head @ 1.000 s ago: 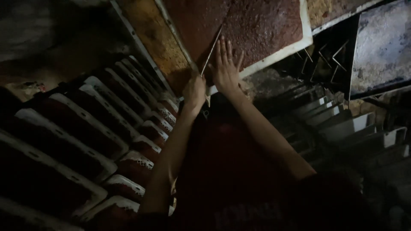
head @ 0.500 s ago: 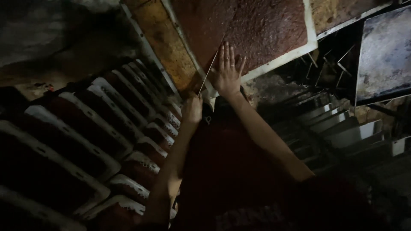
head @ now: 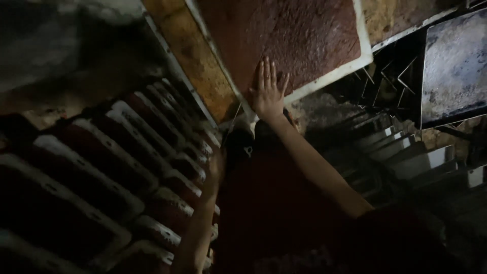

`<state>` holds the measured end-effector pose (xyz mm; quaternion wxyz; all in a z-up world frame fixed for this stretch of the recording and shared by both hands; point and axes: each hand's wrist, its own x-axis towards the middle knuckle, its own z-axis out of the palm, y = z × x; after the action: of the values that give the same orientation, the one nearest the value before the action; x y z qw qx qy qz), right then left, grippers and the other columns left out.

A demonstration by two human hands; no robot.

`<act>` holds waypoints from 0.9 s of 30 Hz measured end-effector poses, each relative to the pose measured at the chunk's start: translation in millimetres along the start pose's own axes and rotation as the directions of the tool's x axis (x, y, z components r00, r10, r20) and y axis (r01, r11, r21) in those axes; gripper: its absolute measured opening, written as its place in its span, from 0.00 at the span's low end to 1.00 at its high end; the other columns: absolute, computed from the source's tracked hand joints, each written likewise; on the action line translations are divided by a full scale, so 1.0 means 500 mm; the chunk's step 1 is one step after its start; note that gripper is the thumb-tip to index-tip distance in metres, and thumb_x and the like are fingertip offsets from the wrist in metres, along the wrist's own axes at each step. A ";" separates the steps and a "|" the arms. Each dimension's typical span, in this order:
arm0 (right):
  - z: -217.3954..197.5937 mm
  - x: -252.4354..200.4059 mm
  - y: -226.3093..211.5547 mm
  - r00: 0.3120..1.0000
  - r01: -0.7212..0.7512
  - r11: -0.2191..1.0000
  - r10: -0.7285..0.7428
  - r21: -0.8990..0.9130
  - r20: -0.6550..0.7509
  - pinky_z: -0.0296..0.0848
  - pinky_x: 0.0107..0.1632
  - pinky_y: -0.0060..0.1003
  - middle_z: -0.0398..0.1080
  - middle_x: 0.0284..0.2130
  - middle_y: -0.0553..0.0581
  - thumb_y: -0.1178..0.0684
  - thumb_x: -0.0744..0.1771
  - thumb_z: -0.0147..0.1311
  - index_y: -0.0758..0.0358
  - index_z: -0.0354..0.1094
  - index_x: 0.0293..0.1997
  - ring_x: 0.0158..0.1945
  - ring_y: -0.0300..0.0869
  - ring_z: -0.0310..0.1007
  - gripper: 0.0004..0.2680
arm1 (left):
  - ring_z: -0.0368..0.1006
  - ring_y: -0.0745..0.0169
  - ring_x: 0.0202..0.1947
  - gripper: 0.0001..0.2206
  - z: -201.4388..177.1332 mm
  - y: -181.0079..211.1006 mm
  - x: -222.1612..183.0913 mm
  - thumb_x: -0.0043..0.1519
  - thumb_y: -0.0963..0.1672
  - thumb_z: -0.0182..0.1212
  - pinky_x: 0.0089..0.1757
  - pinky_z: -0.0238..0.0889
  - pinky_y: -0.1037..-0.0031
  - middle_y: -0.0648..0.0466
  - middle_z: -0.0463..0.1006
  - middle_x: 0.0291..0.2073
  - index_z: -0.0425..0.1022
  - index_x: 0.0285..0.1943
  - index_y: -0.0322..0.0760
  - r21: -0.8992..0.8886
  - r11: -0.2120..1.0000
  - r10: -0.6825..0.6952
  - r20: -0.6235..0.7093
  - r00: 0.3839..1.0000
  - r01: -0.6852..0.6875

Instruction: Cutting a large sheet of food product into smaller rectangular pieces using a knife

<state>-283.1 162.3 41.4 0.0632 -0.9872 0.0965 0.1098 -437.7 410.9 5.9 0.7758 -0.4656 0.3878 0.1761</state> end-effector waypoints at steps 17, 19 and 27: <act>-0.027 0.146 0.056 0.995 -0.035 0.954 0.061 0.297 -0.080 0.31 0.74 0.65 0.45 0.76 0.57 0.36 0.74 0.39 0.51 0.44 0.79 0.80 0.49 0.29 0.23 | 0.82 0.58 0.27 0.21 -0.031 -0.575 0.392 0.74 0.55 0.36 0.21 0.66 0.71 0.53 0.84 0.29 0.58 0.67 0.40 -0.442 -0.840 -0.361 0.019 0.933 -0.315; -0.058 0.240 0.112 0.987 -0.078 0.911 0.127 0.406 -0.095 0.32 0.74 0.70 0.40 0.78 0.54 0.38 0.75 0.34 0.53 0.44 0.80 0.81 0.48 0.26 0.22 | 0.80 0.47 0.23 0.15 -0.072 -0.680 0.446 0.73 0.51 0.41 0.19 0.65 0.63 0.46 0.81 0.25 0.61 0.57 0.38 -0.512 -0.779 -0.440 0.037 0.897 -0.361; -0.087 0.513 0.285 0.982 -0.043 0.977 0.080 0.210 -0.170 0.34 0.78 0.59 0.40 0.79 0.55 0.38 0.78 0.37 0.51 0.39 0.81 0.81 0.50 0.32 0.22 | 0.81 0.38 0.29 0.13 -0.195 -0.901 0.620 0.71 0.49 0.46 0.26 0.70 0.52 0.41 0.82 0.33 0.65 0.50 0.34 -0.565 -0.767 -0.403 0.056 0.914 -0.304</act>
<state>-58.0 -27.9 9.9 0.1524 -0.9778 0.1433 0.0127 2.7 72.4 6.7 -0.2732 -0.9255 0.0510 0.2574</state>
